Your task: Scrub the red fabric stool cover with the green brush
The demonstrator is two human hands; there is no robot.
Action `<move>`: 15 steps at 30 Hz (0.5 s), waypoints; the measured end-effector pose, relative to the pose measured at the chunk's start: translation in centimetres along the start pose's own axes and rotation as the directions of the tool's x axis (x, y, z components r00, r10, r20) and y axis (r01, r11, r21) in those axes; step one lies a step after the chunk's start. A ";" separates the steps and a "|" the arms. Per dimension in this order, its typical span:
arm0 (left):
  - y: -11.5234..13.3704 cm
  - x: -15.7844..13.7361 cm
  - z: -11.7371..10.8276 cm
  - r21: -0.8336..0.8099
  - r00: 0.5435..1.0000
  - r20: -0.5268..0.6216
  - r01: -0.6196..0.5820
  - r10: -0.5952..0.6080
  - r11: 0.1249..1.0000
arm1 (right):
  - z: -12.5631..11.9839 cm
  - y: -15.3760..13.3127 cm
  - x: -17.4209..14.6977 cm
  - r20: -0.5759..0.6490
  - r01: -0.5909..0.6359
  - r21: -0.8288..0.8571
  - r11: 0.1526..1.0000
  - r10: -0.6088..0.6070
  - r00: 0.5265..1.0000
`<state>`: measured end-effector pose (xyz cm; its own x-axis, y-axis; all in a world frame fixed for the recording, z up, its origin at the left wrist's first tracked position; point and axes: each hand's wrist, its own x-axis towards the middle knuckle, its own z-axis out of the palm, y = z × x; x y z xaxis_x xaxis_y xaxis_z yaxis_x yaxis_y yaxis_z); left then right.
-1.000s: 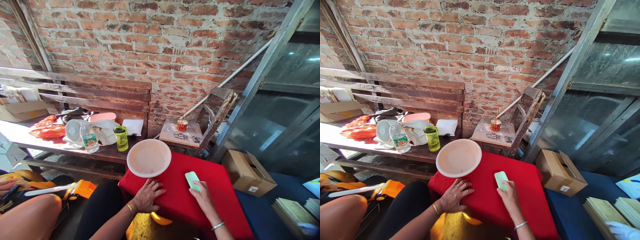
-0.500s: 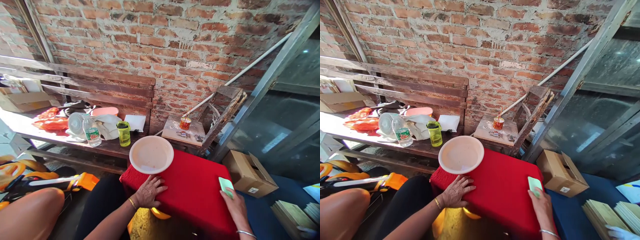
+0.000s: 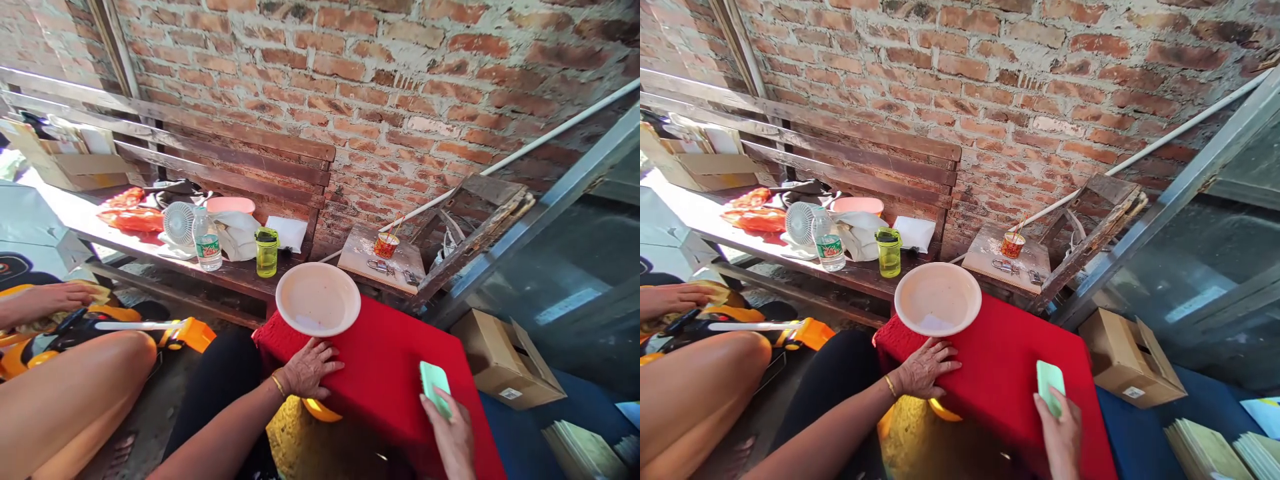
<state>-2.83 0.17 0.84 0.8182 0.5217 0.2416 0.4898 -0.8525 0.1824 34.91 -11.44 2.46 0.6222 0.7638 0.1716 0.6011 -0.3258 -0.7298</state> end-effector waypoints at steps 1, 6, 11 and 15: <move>0.0 0.0 0.0 -0.002 1.000 0.000 0.001 -0.001 1.000 | 1.8 -2.0 -1.6 0.046 0.027 0.058 0.998 -0.029 0.999; 0.0 -0.1 0.1 -0.025 1.000 0.007 0.009 -0.009 1.000 | 7.6 -8.4 -8.0 0.256 0.361 0.128 0.924 -0.383 0.888; -0.1 -0.1 0.3 -0.028 1.000 0.003 0.019 -0.019 0.999 | 5.1 -6.3 -7.0 0.241 0.311 0.034 0.950 -0.310 0.920; 0.1 0.0 0.1 -0.035 1.000 0.011 0.027 -0.026 0.999 | -2.2 0.0 -3.2 -0.004 0.080 -0.142 0.987 -0.081 0.997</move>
<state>-2.74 0.10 0.72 0.8083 0.5435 0.2263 0.5006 -0.8368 0.2216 33.97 -15.10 3.36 0.5736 0.7852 0.2332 0.7140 -0.3397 -0.6122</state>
